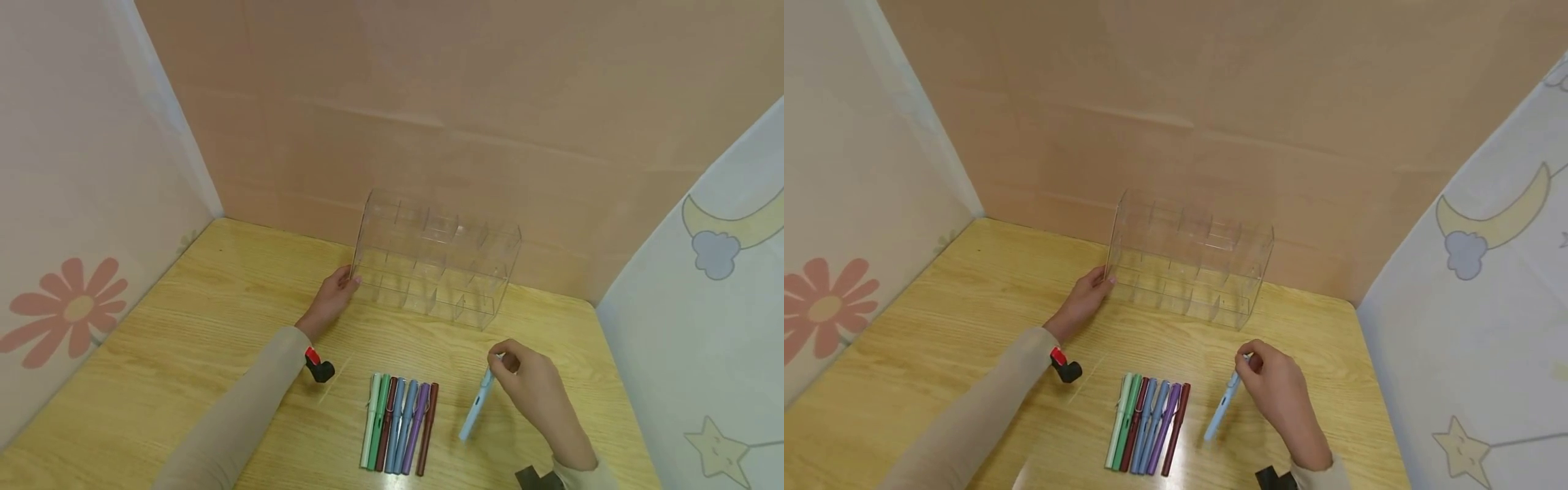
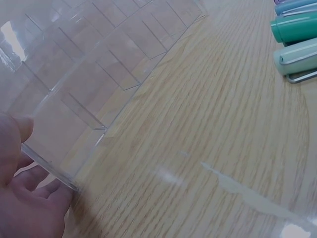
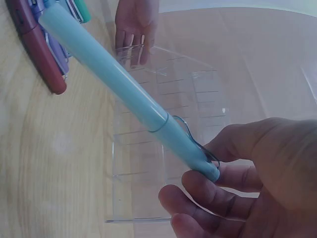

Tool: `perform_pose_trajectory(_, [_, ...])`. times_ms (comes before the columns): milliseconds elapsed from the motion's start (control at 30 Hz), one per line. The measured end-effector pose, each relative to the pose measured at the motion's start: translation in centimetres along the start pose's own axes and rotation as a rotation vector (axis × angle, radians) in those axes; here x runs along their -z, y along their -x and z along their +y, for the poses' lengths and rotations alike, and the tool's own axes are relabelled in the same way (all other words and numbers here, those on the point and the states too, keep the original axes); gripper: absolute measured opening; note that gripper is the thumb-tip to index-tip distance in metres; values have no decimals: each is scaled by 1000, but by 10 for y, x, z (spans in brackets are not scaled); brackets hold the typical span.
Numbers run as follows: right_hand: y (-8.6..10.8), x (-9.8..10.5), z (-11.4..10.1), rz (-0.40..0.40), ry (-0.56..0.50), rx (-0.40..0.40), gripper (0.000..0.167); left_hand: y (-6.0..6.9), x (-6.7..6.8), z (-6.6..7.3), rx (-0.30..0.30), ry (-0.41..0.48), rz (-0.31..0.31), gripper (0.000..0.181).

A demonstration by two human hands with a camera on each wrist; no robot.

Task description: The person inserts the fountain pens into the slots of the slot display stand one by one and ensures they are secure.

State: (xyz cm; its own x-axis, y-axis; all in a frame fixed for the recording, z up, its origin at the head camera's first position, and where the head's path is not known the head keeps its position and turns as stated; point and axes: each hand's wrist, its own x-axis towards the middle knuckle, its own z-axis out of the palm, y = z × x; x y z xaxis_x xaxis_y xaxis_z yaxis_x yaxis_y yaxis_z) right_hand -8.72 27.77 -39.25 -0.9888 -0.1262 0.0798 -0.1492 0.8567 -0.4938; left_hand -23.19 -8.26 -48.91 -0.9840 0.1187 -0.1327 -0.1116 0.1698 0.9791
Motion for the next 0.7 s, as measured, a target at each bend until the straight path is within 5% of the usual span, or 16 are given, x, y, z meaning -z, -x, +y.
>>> perform_pose_trajectory(700, [-17, 1, -20, 134, -79, 59, 14, 0, -3, -3, 11, 41, -6, 67])
